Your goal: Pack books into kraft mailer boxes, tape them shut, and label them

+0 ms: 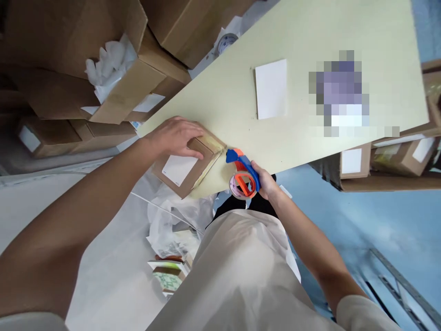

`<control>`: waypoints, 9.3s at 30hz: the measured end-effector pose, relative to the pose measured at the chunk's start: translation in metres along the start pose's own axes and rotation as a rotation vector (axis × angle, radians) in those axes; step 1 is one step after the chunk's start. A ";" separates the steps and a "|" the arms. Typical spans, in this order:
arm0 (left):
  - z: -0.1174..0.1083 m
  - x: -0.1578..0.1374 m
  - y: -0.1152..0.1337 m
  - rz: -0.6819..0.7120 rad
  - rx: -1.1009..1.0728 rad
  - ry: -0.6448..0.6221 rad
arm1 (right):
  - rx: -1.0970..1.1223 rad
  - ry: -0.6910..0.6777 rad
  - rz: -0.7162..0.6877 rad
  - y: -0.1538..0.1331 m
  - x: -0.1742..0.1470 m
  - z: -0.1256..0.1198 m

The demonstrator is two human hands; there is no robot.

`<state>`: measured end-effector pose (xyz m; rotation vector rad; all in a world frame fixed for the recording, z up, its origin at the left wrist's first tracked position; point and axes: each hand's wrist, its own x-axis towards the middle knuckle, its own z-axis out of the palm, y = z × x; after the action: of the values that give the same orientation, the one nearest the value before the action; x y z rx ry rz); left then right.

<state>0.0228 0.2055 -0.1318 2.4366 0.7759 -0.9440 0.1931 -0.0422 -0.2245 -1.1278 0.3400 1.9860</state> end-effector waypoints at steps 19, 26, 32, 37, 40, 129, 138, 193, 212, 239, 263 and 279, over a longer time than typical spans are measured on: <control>0.009 0.001 0.037 -0.360 -0.243 0.473 | -0.853 -0.190 -0.396 -0.152 0.041 0.066; 0.011 0.002 0.039 -0.379 -0.213 0.467 | -1.006 -0.229 -0.443 -0.149 0.034 0.047; 0.015 0.002 0.038 -0.363 -0.196 0.494 | -1.080 -0.169 -0.471 -0.090 -0.020 -0.028; 0.021 0.002 0.041 -0.419 -0.239 0.544 | -1.087 -0.017 -0.499 -0.005 -0.062 -0.061; 0.030 -0.009 0.040 -0.571 -0.271 0.544 | -1.025 0.020 -0.545 0.006 -0.051 -0.040; 0.050 -0.018 0.039 -0.533 -0.340 0.648 | -1.347 -0.158 -0.463 -0.130 0.002 0.001; 0.052 -0.013 0.036 -0.494 -0.369 0.677 | -1.852 -0.391 -0.494 -0.060 -0.008 0.056; 0.151 -0.112 0.061 -0.527 -1.308 1.078 | -1.423 0.088 -1.039 -0.049 -0.017 0.080; 0.116 -0.087 0.071 -0.666 -1.163 0.895 | -1.497 0.491 -0.936 -0.080 -0.024 0.078; 0.009 0.002 0.144 -0.351 -0.502 0.954 | -2.398 0.207 -0.767 -0.219 0.032 -0.002; -0.065 0.078 0.154 -0.336 -0.704 0.471 | -2.082 0.236 -1.069 -0.213 -0.016 -0.004; -0.106 0.062 0.114 -0.379 -1.502 0.286 | -1.181 0.209 -1.119 -0.225 -0.013 0.006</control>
<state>0.1829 0.1988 -0.0836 1.0790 1.3698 0.0602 0.3633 0.0973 -0.1772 -1.6494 -1.2720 0.9120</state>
